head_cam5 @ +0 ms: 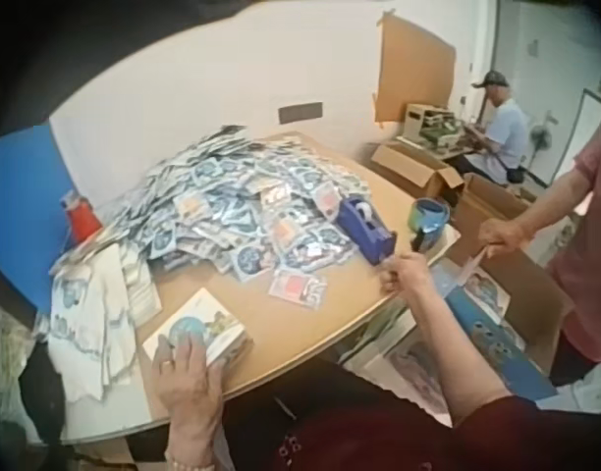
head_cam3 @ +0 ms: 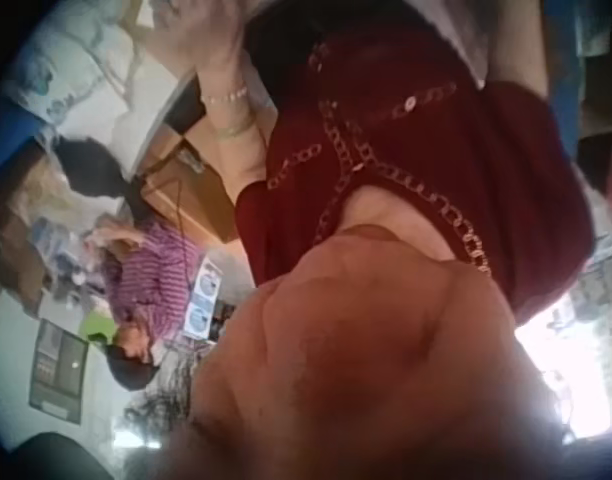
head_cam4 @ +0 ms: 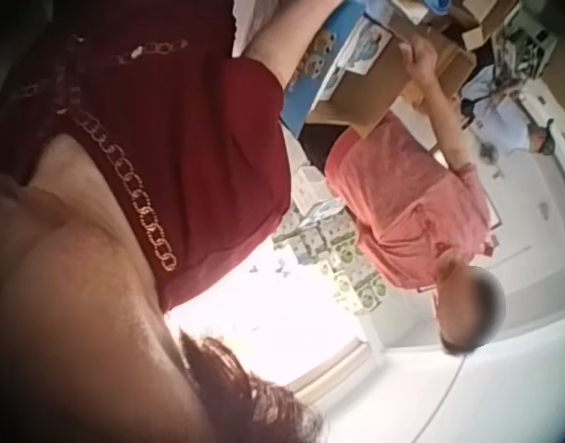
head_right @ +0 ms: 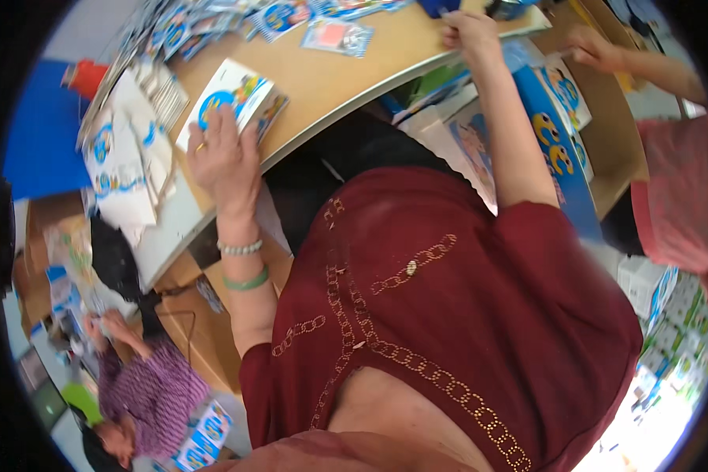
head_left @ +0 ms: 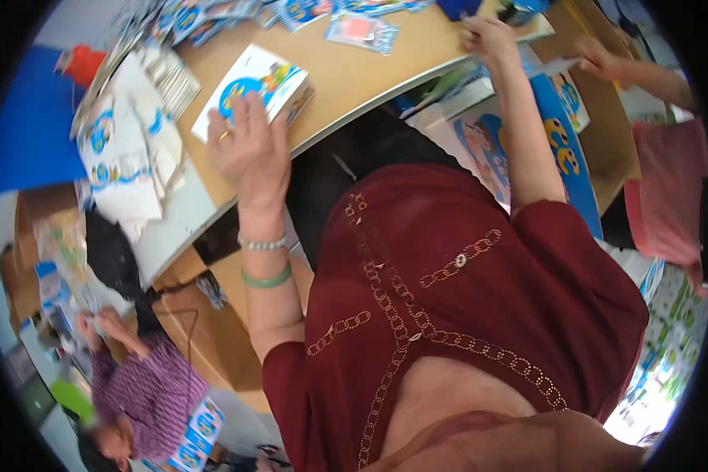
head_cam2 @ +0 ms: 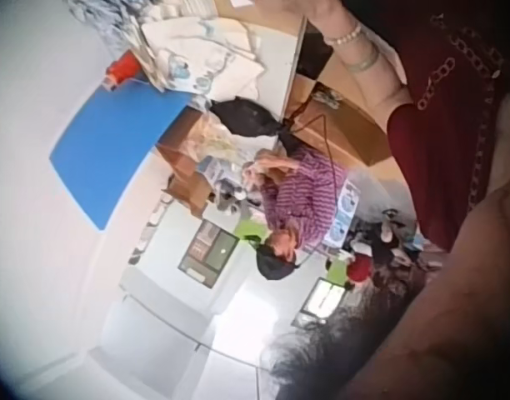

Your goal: Manually packing small product pouches into cardboard boxes at a workstation.

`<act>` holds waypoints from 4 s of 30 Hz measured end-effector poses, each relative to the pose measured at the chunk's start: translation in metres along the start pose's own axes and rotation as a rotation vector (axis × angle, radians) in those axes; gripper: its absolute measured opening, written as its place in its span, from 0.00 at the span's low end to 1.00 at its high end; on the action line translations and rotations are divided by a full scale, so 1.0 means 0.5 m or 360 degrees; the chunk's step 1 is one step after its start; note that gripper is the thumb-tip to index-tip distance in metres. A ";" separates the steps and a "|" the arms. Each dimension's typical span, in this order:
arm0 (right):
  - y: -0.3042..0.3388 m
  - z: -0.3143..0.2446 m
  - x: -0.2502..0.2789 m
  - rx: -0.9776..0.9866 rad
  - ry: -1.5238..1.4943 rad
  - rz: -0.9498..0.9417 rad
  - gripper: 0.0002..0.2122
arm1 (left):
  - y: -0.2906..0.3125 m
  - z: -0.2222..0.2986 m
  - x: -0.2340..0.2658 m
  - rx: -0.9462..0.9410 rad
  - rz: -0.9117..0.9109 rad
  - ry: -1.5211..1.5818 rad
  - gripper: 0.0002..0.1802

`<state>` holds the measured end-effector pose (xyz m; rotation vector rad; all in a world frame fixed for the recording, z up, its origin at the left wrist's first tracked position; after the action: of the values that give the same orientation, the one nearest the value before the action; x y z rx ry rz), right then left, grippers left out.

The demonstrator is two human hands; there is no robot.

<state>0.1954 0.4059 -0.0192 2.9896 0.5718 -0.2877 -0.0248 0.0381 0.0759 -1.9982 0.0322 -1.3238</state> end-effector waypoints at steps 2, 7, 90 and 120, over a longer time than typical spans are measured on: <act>0.073 -0.012 -0.091 -0.0085 0.0016 -0.0198 0.05 | -0.003 0.008 0.001 0.0067 0.0108 -0.0034 0.25; 0.317 -0.036 -0.411 -0.0455 -0.0227 -0.0930 0.07 | -0.007 0.007 -0.001 0.0179 0.0089 -0.0080 0.23; 0.427 -0.471 0.251 -0.0100 0.2539 0.0522 0.34 | 0.024 0.027 -0.136 0.0161 -0.0218 0.0968 0.13; 0.400 -0.357 0.335 0.0074 0.3108 0.0438 0.25 | 0.033 0.016 -0.125 0.0282 -0.0284 0.1128 0.09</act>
<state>0.4527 0.3011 0.1317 2.2085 0.0774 2.6113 -0.0417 0.0549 0.0153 -1.3274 0.0653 -2.0143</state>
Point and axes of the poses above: each hand's wrist, its own y-axis away from the middle knuckle, its own x-axis out of the back of the hand, z = x × y, the point moved 7 cm from there along -y, towards the middle knuckle, and after that the axes turned 9 degrees about -y, right-handed, at the moved point
